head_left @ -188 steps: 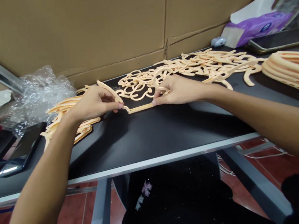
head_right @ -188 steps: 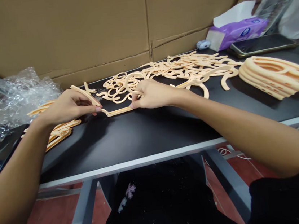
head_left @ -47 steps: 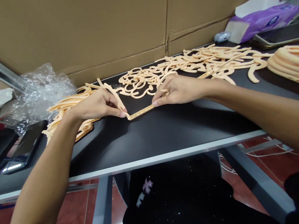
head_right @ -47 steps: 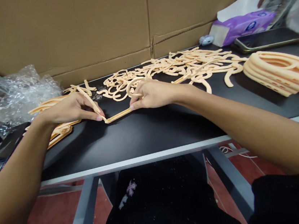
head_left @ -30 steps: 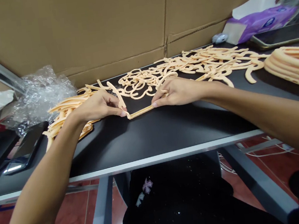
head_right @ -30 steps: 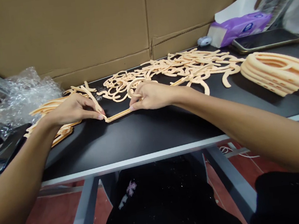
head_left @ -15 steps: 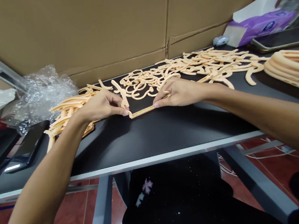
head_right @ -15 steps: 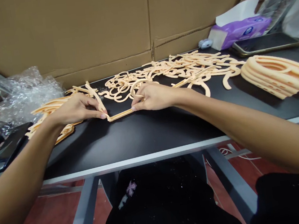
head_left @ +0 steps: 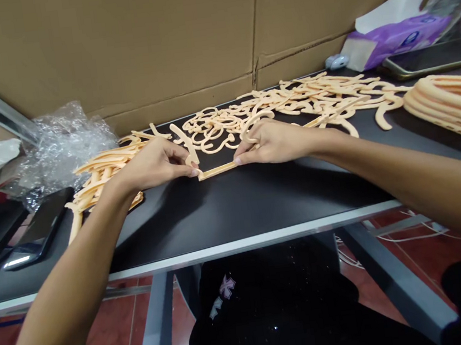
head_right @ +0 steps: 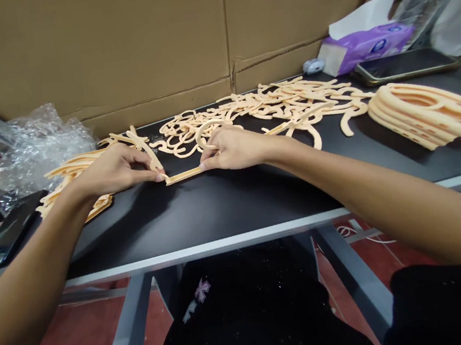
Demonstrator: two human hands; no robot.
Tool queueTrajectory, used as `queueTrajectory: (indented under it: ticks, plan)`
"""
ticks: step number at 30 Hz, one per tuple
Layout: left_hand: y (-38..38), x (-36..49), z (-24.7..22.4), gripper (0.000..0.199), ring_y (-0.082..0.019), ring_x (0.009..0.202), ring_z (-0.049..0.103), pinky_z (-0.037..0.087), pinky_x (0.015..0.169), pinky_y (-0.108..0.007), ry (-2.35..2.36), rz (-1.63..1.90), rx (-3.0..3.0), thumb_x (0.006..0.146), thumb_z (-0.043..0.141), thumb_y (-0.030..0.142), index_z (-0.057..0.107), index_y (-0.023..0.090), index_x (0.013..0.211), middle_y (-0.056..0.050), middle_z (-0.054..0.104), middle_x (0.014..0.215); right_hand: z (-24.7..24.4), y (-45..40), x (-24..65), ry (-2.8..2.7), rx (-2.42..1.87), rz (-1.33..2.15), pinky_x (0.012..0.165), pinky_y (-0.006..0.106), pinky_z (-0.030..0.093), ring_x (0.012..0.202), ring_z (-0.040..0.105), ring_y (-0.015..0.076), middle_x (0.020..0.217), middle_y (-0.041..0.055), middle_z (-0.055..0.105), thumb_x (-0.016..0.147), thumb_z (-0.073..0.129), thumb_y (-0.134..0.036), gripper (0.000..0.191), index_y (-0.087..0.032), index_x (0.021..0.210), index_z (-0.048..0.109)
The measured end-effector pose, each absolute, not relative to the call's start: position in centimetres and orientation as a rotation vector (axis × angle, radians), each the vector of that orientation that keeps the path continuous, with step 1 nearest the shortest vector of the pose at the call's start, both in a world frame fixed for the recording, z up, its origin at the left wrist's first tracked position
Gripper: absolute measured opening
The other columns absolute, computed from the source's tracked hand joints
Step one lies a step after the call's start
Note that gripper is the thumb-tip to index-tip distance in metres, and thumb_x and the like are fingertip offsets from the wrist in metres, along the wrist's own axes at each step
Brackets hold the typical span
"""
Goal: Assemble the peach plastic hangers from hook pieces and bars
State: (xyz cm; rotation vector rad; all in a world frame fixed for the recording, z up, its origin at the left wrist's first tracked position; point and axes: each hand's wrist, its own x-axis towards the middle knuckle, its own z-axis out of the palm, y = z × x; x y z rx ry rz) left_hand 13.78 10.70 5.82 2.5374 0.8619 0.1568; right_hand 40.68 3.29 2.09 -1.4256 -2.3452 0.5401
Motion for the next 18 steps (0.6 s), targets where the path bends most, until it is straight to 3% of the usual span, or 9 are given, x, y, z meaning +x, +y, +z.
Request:
queueTrajectory:
  ticks: [7,13,18]
  plan:
    - [10.71,13.91,5.56,0.032,-0.016,0.069,0.066,0.043,0.064,-0.024,0.908,0.219,2.617,0.074,0.070,0.051,0.079,0.021,0.072,0.001,0.076,0.074,1.92,3.46,40.66,-2.323,-1.460,0.462,0.083,0.034,0.047,0.086,0.064,0.0198,0.087,0.0042,0.075,0.091,0.063,-0.036,0.028,-0.021,0.096,0.085]
    - [10.73,14.13,5.52,0.033,-0.013,0.062,0.060,0.038,0.059,-0.024,1.041,0.209,2.707,0.078,0.065,0.048,0.077,0.020,0.068,0.001,0.071,0.066,2.13,3.35,40.33,-2.235,-1.564,0.567,0.064,0.031,0.042,0.065,0.056,0.0150,0.066,0.0010,0.063,0.089,0.064,-0.035,0.027,-0.017,0.087,0.084]
    - [10.51,14.35,5.76,0.033,-0.014,0.061,0.059,0.037,0.058,-0.025,1.085,0.176,2.716,0.077,0.064,0.048,0.076,0.019,0.067,0.000,0.070,0.064,2.14,3.40,40.19,-2.224,-1.552,0.592,0.063,0.030,0.040,0.063,0.053,0.0138,0.064,-0.0002,0.059,0.087,0.066,-0.034,0.024,-0.018,0.083,0.082]
